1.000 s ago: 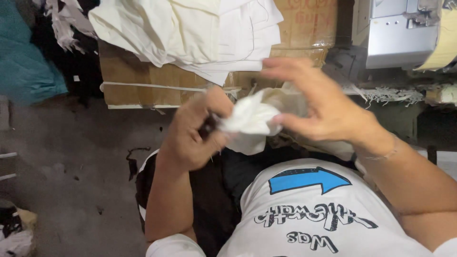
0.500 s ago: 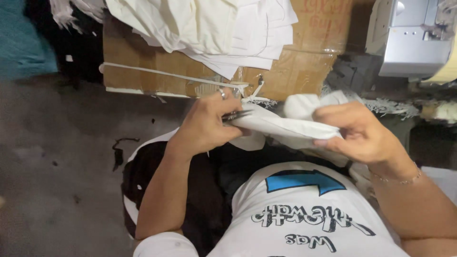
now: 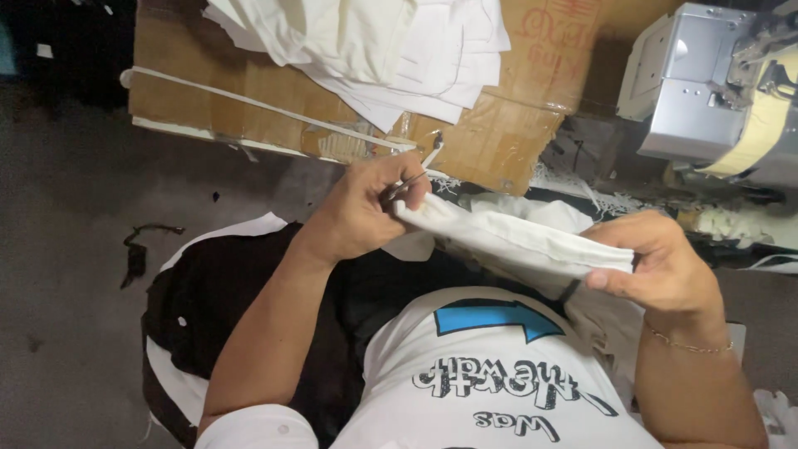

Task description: Trimming loose threads from white t-shirts using thread snips at a garment factory workbench.

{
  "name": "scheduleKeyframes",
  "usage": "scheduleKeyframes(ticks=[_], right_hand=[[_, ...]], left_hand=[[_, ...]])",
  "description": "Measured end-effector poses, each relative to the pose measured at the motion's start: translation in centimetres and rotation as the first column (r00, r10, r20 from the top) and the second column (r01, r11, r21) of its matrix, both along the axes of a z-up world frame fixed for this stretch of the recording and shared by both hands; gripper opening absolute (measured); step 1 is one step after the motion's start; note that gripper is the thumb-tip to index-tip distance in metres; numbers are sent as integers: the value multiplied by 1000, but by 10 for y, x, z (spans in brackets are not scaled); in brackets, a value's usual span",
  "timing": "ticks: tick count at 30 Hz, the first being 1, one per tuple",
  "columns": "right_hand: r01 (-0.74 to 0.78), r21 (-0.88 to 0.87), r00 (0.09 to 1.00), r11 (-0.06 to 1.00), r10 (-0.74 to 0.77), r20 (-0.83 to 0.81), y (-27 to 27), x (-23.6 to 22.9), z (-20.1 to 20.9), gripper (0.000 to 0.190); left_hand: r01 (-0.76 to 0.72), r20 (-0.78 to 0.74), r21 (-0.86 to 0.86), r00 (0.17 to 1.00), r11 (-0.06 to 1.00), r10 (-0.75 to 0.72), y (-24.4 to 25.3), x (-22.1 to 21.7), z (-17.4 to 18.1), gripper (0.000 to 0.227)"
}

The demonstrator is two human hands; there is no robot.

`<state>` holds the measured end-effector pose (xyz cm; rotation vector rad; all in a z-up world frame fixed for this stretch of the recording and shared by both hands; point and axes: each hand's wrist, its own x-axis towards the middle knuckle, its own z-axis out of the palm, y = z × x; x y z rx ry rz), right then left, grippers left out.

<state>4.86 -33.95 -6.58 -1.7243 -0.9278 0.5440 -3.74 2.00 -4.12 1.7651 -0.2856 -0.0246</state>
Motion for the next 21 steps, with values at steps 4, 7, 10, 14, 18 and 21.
scheduleKeyframes(ticks=[4, 7, 10, 14, 18, 21], right_hand=[[-50, -22, 995, 999, 48, -83, 8, -1, 10, 25], [-20, -5, 993, 1000, 19, -120, 4, -1, 7, 22], [18, -16, 989, 1000, -21, -147, 0, 1, 5, 24], [-13, -129, 987, 992, -8, -161, -3, 3, 8, 41], [-136, -275, 977, 952, 82, -198, -11, 14, -9, 32], [-161, -348, 966, 924, 74, -249, 2, 10, -18, 39]], left_hand=[[36, -133, -154, 990, 987, -56, -3, -5, 4, 30], [34, -176, -239, 981, 970, -78, -5, -7, 9, 35], [8, -161, -218, 986, 976, -44, -7, -7, 14, 23], [-10, -109, -198, 994, 980, -12, -9, -4, 9, 16], [-28, -96, -274, 995, 961, 2, -19, -3, 0, 30], [-35, -147, -300, 989, 953, -10, -31, 1, -3, 37]])
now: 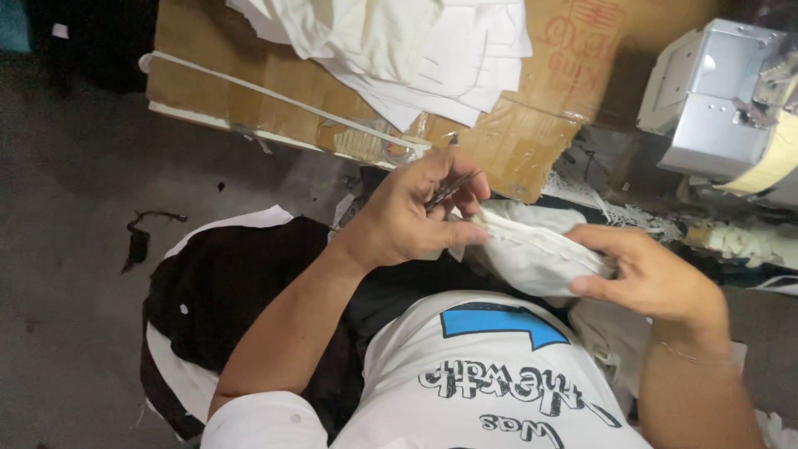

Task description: Trimming loose threads from white t-shirts using thread snips at a garment factory workbench.

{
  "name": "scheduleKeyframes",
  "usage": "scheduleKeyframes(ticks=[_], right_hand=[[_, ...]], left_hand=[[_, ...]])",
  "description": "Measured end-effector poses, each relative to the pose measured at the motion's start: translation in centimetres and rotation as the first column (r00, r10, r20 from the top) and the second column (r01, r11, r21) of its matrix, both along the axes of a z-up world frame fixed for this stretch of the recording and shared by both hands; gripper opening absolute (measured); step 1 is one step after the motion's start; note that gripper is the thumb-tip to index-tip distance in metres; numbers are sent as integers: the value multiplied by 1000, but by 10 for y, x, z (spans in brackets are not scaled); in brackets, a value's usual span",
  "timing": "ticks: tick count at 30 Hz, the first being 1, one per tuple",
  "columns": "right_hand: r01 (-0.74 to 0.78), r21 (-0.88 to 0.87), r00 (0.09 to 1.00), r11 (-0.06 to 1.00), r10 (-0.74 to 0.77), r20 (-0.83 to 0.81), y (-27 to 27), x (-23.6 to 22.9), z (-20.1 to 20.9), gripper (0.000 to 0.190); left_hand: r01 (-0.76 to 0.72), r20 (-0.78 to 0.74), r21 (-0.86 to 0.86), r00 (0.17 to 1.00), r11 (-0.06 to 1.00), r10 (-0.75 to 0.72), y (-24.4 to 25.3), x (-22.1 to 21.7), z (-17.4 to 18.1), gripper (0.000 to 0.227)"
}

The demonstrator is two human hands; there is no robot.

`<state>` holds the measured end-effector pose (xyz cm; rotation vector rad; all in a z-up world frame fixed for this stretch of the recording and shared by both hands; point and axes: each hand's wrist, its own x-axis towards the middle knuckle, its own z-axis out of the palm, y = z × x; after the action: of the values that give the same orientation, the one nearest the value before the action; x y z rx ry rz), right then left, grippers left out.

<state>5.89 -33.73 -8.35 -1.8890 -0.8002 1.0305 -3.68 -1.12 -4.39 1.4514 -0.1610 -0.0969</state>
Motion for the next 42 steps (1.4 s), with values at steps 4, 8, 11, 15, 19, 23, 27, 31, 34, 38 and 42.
scheduleKeyframes(ticks=[4, 8, 11, 15, 19, 23, 27, 31, 34, 38, 42], right_hand=[[56, 114, 996, 992, -64, 64, 31, -14, 3, 55], [163, 395, 981, 904, -190, 30, 53, -21, 3, 59], [81, 506, 912, 859, -269, 310, 69, -22, 21, 51], [167, 576, 871, 800, -393, 293, 64, -27, 1, 30], [218, 571, 851, 792, -440, 285, 68, -32, 6, 20], [239, 602, 831, 762, -481, 279, 67, -31, 9, 11], [260, 595, 876, 760, -445, 186, 58, -30, 0, 11], [382, 489, 921, 785, -368, -129, 58, -37, -6, 9], [456, 480, 889, 749, -400, -221, 60, -39, -11, 10], [558, 496, 825, 665, -509, -246, 63, -42, -12, 10], [563, 521, 815, 642, -535, -221, 71, -46, -1, 8]], left_hand=[[56, -60, -62, 996, 996, -60, -15, 8, 1, 34], [23, -73, -43, 997, 999, -27, -25, 16, -17, 38], [35, -80, -47, 996, 998, -38, -28, 18, -21, 38], [23, -78, -52, 997, 998, -27, -32, 17, -19, 36], [2, -74, -22, 997, 1000, -4, -35, 19, -20, 36], [4, -59, 27, 998, 1000, -3, -36, 19, -18, 34], [-9, -42, 125, 999, 992, 15, -35, 21, -6, 32], [-76, 40, 177, 997, 981, 70, -40, 19, -3, 28], [-148, 139, 294, 984, 944, 111, -41, 21, -5, 23], [-333, 392, 430, 906, 840, 158, -43, 22, -8, 15], [-367, 431, 434, 887, 822, 168, -57, 9, 11, 12]])
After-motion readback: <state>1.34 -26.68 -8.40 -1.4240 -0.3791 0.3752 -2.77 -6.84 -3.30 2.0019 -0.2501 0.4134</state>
